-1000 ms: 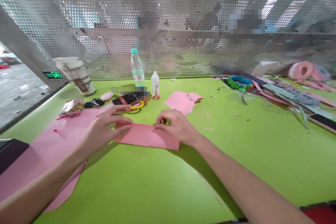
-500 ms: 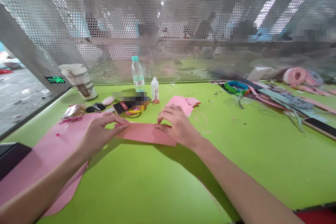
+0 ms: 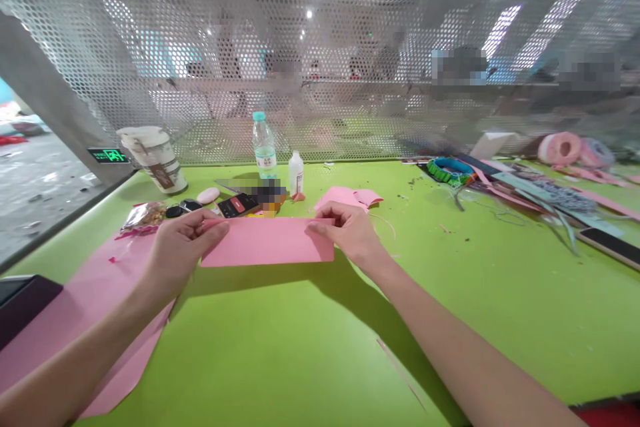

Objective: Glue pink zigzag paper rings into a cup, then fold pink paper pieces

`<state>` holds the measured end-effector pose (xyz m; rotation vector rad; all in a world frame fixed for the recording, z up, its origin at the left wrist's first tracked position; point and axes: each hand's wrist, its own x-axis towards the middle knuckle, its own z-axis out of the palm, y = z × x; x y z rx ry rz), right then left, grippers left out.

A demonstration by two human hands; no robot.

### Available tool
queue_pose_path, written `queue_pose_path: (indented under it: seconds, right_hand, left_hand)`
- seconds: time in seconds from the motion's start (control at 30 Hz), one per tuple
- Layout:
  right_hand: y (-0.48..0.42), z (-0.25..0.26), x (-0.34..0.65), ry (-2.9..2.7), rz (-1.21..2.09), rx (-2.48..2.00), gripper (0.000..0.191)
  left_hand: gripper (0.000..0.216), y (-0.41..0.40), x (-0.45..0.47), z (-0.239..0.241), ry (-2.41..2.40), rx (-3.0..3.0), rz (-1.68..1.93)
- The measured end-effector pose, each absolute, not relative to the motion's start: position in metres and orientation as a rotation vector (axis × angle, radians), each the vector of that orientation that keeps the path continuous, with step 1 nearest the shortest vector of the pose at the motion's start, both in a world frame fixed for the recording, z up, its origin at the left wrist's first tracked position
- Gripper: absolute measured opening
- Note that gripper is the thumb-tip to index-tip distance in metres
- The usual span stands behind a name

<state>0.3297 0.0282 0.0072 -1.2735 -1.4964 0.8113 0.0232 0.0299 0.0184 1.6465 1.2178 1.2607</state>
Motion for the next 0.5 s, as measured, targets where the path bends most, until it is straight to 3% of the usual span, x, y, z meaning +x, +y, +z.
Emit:
queue_pose_path:
  seconds: [0.5]
  right_hand:
    - [0.0255,0.0081,0.3266,-1.45,0.781,-1.271,0.028]
  left_hand:
    - [0.032,0.0297,0.0244,0.0179,1.279,1.547,1.264]
